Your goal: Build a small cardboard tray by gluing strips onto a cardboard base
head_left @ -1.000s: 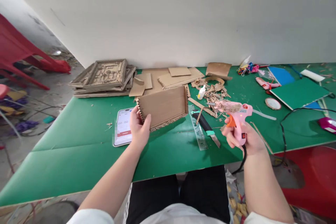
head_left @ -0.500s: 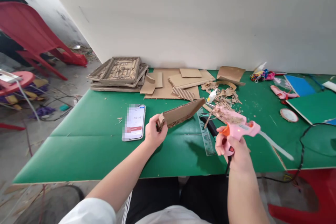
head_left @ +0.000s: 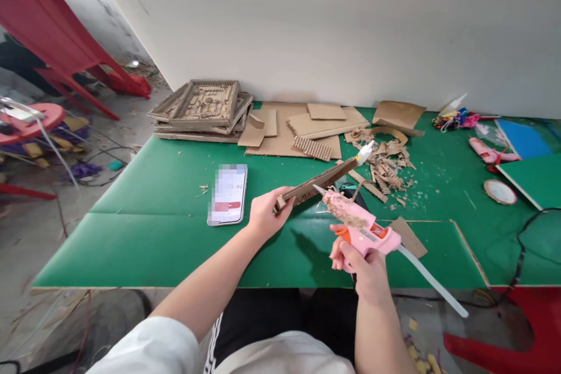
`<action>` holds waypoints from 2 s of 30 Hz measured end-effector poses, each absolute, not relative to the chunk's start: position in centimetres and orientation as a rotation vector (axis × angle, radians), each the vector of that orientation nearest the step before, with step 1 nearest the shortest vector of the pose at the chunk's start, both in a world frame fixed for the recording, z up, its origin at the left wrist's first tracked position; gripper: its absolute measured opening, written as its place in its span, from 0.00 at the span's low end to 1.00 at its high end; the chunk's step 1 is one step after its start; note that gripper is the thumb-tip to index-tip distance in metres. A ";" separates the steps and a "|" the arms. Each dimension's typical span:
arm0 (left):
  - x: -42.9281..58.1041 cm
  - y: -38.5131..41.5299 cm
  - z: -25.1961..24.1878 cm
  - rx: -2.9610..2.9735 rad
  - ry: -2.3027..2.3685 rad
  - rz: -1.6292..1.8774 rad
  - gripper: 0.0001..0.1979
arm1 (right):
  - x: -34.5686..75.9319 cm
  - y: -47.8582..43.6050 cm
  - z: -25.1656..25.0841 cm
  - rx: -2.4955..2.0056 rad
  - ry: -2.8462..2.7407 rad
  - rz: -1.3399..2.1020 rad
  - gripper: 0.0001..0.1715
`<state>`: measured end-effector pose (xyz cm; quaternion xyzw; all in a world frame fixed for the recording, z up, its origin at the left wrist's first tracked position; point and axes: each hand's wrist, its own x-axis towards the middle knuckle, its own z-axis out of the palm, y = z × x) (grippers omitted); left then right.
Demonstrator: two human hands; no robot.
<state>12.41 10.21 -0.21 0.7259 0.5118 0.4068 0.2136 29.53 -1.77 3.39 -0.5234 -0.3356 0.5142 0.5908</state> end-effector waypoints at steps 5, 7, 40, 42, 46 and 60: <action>12.4 10.2 -0.3 2.081 1.365 1.171 0.14 | 29.2 -1.7 3.5 -1.292 -0.781 1.134 0.16; 12.3 10.2 -0.4 2.106 1.327 1.192 0.15 | 29.0 -1.8 3.7 -1.370 -0.791 1.062 0.16; 12.6 10.5 -0.3 2.424 1.022 1.570 0.06 | 28.8 -3.0 2.6 -1.507 -1.272 0.758 0.13; 12.5 10.5 -0.3 2.462 1.024 1.592 0.09 | 28.8 -3.1 2.7 -1.496 -1.279 0.764 0.12; 12.2 10.6 -0.4 2.521 1.032 1.610 0.14 | 28.8 -3.1 2.9 -1.460 -1.328 0.744 0.10; 11.6 10.9 -0.2 2.259 1.272 1.777 0.11 | 29.0 -3.3 3.2 -1.458 -1.405 0.749 0.09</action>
